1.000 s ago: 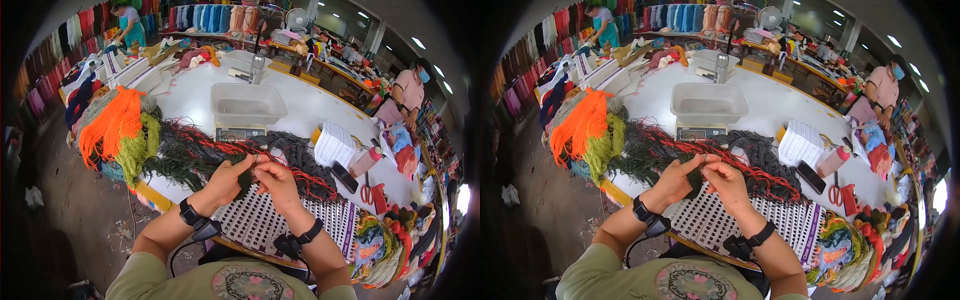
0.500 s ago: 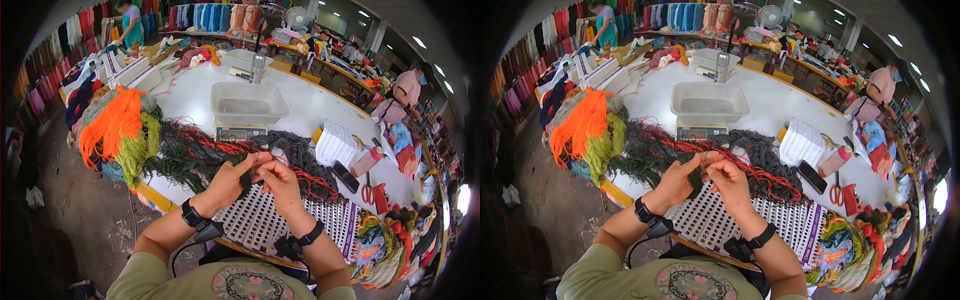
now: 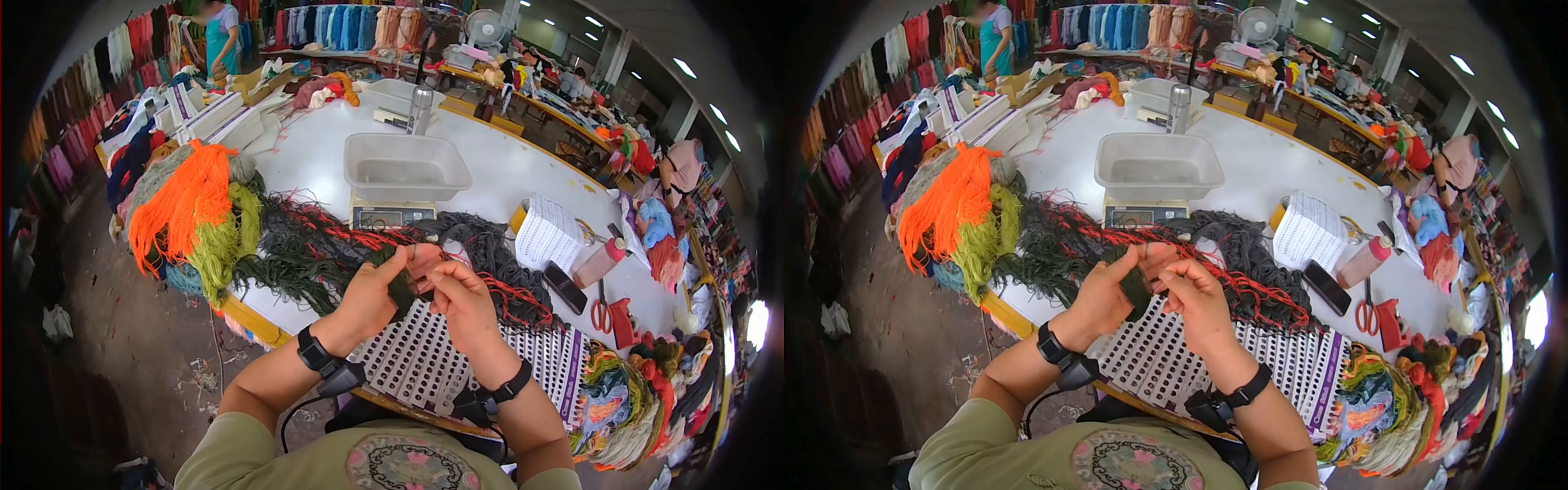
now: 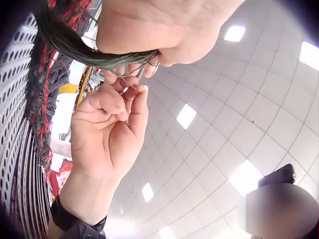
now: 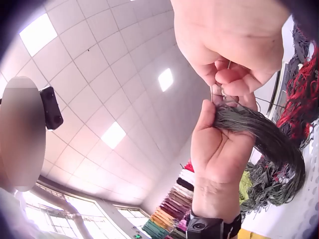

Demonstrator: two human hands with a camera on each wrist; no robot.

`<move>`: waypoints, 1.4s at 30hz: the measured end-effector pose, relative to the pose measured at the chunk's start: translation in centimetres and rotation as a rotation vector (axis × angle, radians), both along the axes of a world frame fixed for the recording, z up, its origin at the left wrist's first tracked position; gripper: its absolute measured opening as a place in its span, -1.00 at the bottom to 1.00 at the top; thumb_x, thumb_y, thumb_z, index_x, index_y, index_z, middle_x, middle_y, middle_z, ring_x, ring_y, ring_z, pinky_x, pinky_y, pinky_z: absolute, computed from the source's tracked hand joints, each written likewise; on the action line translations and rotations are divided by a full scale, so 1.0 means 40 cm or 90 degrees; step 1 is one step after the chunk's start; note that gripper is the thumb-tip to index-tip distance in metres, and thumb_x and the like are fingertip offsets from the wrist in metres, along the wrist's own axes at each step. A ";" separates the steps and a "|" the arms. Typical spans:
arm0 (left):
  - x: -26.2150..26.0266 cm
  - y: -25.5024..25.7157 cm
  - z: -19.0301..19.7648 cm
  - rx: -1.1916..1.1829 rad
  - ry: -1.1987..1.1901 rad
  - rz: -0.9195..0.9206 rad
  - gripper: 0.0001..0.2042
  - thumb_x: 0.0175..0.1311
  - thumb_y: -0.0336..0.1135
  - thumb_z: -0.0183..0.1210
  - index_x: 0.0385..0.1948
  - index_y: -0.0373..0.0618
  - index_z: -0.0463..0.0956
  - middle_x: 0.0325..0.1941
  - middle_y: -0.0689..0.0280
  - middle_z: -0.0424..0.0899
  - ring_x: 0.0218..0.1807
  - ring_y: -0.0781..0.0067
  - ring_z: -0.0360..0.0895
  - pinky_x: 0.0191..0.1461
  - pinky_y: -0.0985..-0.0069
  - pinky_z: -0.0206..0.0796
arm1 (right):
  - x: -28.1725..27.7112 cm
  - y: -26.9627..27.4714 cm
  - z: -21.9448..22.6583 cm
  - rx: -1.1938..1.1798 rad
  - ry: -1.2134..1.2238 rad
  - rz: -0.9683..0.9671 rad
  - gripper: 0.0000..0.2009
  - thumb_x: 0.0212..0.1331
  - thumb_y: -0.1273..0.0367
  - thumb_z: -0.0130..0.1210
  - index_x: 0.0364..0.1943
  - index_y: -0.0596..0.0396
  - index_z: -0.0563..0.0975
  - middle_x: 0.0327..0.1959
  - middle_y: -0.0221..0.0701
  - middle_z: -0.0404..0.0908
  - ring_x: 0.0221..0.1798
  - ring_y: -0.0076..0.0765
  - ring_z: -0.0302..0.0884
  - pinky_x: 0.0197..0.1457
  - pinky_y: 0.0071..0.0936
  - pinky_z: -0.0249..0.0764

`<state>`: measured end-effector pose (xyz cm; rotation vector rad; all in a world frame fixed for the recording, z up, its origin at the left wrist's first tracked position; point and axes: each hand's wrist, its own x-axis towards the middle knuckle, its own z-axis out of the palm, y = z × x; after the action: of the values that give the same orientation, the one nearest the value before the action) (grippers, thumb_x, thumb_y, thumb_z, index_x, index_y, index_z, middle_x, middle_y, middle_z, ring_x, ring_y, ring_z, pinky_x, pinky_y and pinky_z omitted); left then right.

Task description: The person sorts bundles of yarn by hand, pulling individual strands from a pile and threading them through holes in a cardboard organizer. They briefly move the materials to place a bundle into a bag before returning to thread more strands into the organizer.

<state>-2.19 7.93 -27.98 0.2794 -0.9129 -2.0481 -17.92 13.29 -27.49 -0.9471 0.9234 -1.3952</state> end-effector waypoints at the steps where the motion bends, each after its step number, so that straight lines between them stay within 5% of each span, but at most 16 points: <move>1: 0.000 -0.004 0.006 0.047 0.029 0.016 -0.57 0.51 -0.12 -0.18 0.17 -0.29 0.33 0.22 0.11 0.45 0.29 0.26 0.37 0.34 0.30 0.24 | -0.004 0.003 0.004 0.008 -0.064 0.018 -0.93 0.26 0.41 0.10 -0.27 0.09 0.52 -0.30 -0.50 0.56 -0.33 -0.63 0.50 -0.24 -0.58 0.48; 5: 0.073 -0.091 0.017 0.103 0.034 0.153 -0.61 0.50 -0.16 -0.16 0.12 -0.30 0.31 0.21 0.08 0.45 0.26 0.11 0.41 0.25 0.31 0.37 | -0.043 0.035 0.117 -0.100 -0.181 -0.105 -0.93 0.28 0.40 0.06 -0.26 0.07 0.51 -0.21 -0.41 0.61 -0.11 -0.46 0.54 0.07 -0.35 0.48; 8: 0.219 -0.236 -0.037 0.151 0.073 0.320 -0.67 0.47 -0.25 -0.10 0.09 -0.33 0.31 0.19 0.06 0.46 0.17 0.06 0.47 0.17 0.35 0.44 | -0.297 0.075 0.123 -0.250 -0.226 -0.102 -0.89 0.29 0.35 0.06 -0.24 0.08 0.48 -0.05 -0.35 0.60 0.08 -0.30 0.52 0.19 -0.24 0.46; 10: 0.364 -0.340 -0.079 0.167 0.079 0.415 -0.73 0.44 -0.32 -0.06 0.04 -0.30 0.35 0.05 0.11 0.55 -0.02 0.21 0.58 -0.03 0.48 0.52 | -0.439 0.163 0.184 -0.232 -0.316 -0.189 -0.92 0.34 0.43 -0.03 -0.24 0.16 0.43 -0.42 -0.46 0.49 -0.43 -0.52 0.44 -0.17 -0.54 0.48; 11: 0.469 -0.375 -0.111 0.162 0.063 0.427 -0.75 0.44 -0.34 -0.07 0.01 -0.30 0.37 -0.05 0.15 0.58 -0.09 0.31 0.59 -0.22 0.59 0.47 | -0.571 0.213 0.175 -0.294 -0.415 -0.114 -0.90 0.35 0.51 -0.11 -0.35 0.16 0.40 -0.46 -0.45 0.45 -0.49 -0.62 0.34 -0.34 -0.66 0.40; 12: 0.544 -0.395 -0.133 0.155 0.047 0.440 -0.77 0.44 -0.35 -0.08 -0.02 -0.29 0.39 -0.14 0.20 0.60 -0.17 0.41 0.61 -0.40 0.70 0.42 | -0.698 0.274 0.165 -0.306 -0.444 -0.213 -0.85 0.35 0.53 -0.13 -0.42 0.14 0.35 -0.55 -0.48 0.35 -0.59 -0.61 0.24 -0.45 -0.67 0.35; 14: 0.581 -0.369 -0.138 0.147 0.006 0.495 -0.80 0.41 -0.38 -0.04 -0.06 -0.26 0.41 -0.24 0.26 0.59 -0.29 0.54 0.55 -0.51 0.75 0.27 | -0.894 0.379 0.139 -0.339 -0.249 -0.629 -0.82 0.28 0.56 -0.09 -0.49 0.07 0.31 -0.54 -0.54 0.33 -0.65 -0.70 0.18 -0.52 -0.77 0.29; 16: 0.549 -0.322 -0.138 0.127 -0.101 0.475 -0.85 0.33 -0.42 0.04 -0.13 -0.21 0.44 -0.39 0.38 0.52 -0.47 0.72 0.39 -0.64 0.80 0.05 | -0.926 0.379 0.109 -0.330 -0.126 -0.664 -0.92 0.24 0.55 -0.10 -0.38 0.09 0.39 -0.54 -0.55 0.33 -0.62 -0.67 0.21 -0.49 -0.76 0.31; 18: 0.381 -0.243 -0.099 0.134 -0.222 0.321 -0.87 0.24 -0.46 0.10 -0.20 -0.18 0.48 -0.50 0.47 0.43 -0.56 0.75 0.26 -0.65 0.79 -0.02 | -0.602 0.223 0.116 -0.219 0.095 -0.668 -0.87 0.23 0.52 -0.11 -0.22 0.09 0.46 -0.52 -0.56 0.36 -0.59 -0.64 0.25 -0.45 -0.73 0.34; 20: 0.257 -0.211 -0.143 0.099 -0.287 0.149 -0.91 0.22 -0.42 0.12 -0.29 -0.15 0.54 -0.45 0.41 0.55 -0.57 0.73 0.28 -0.63 0.78 -0.04 | -0.398 0.126 0.068 -0.066 0.226 -0.431 -0.84 0.26 0.38 -0.03 -0.14 0.09 0.47 -0.38 -0.53 0.49 -0.48 -0.63 0.42 -0.42 -0.71 0.40; 24: 0.082 -0.150 -0.183 -0.080 -0.533 -0.037 -0.87 0.20 -0.35 0.16 -0.36 -0.22 0.58 -0.43 0.32 0.65 -0.56 0.70 0.39 -0.62 0.71 0.11 | -0.149 -0.010 -0.054 0.096 0.465 0.009 -0.96 0.30 0.38 0.03 -0.28 -0.02 0.48 -0.52 -0.59 0.46 -0.51 -0.70 0.45 -0.52 -0.70 0.45; 27: 0.027 -0.134 -0.242 -0.245 -0.694 0.005 -0.78 0.17 -0.23 0.19 -0.45 -0.23 0.59 -0.58 0.30 0.63 -0.64 0.57 0.51 -0.52 0.56 0.34 | -0.071 -0.064 -0.168 0.070 0.569 0.047 -0.92 0.28 0.38 0.02 -0.32 0.08 0.47 -0.62 -0.49 0.50 -0.62 -0.66 0.41 -0.57 -0.61 0.37; 32: -0.002 -0.111 -0.225 -0.275 -0.713 0.028 -0.81 0.13 -0.28 0.23 -0.44 -0.24 0.59 -0.61 0.29 0.61 -0.61 0.56 0.53 -0.50 0.58 0.35 | -0.046 -0.097 -0.211 0.135 0.560 0.043 -0.90 0.26 0.38 0.03 -0.29 0.11 0.49 -0.63 -0.39 0.55 -0.63 -0.55 0.48 -0.54 -0.49 0.43; 35: -0.008 -0.115 -0.222 -0.254 -0.656 0.026 -0.83 0.17 -0.33 0.21 -0.43 -0.27 0.57 -0.63 0.39 0.52 -0.65 0.65 0.37 -0.59 0.64 0.15 | -0.047 -0.102 -0.211 0.157 0.515 0.012 -0.91 0.27 0.39 0.02 -0.29 0.10 0.48 -0.63 -0.43 0.51 -0.66 -0.59 0.41 -0.57 -0.56 0.39; 37: -0.009 -0.119 -0.205 -0.085 -0.575 -0.029 -0.85 0.19 -0.34 0.19 -0.45 -0.24 0.55 -0.67 0.41 0.46 -0.68 0.67 0.31 -0.62 0.66 0.05 | -0.050 -0.101 -0.214 0.156 0.487 -0.006 -0.93 0.28 0.39 0.02 -0.29 0.08 0.46 -0.64 -0.47 0.47 -0.67 -0.63 0.36 -0.59 -0.61 0.34; 42: -0.020 -0.126 -0.211 -0.080 -0.545 -0.041 -0.85 0.20 -0.33 0.18 -0.48 -0.21 0.54 -0.69 0.44 0.41 -0.69 0.70 0.24 -0.64 0.68 -0.04 | -0.046 -0.109 -0.204 0.174 0.499 -0.011 -0.93 0.28 0.41 0.03 -0.27 0.10 0.45 -0.63 -0.46 0.47 -0.68 -0.61 0.35 -0.62 -0.60 0.33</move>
<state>-3.00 2.88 -36.41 1.1203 -1.5561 -1.9073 -19.76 8.94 -35.65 -1.2932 1.6540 -0.8592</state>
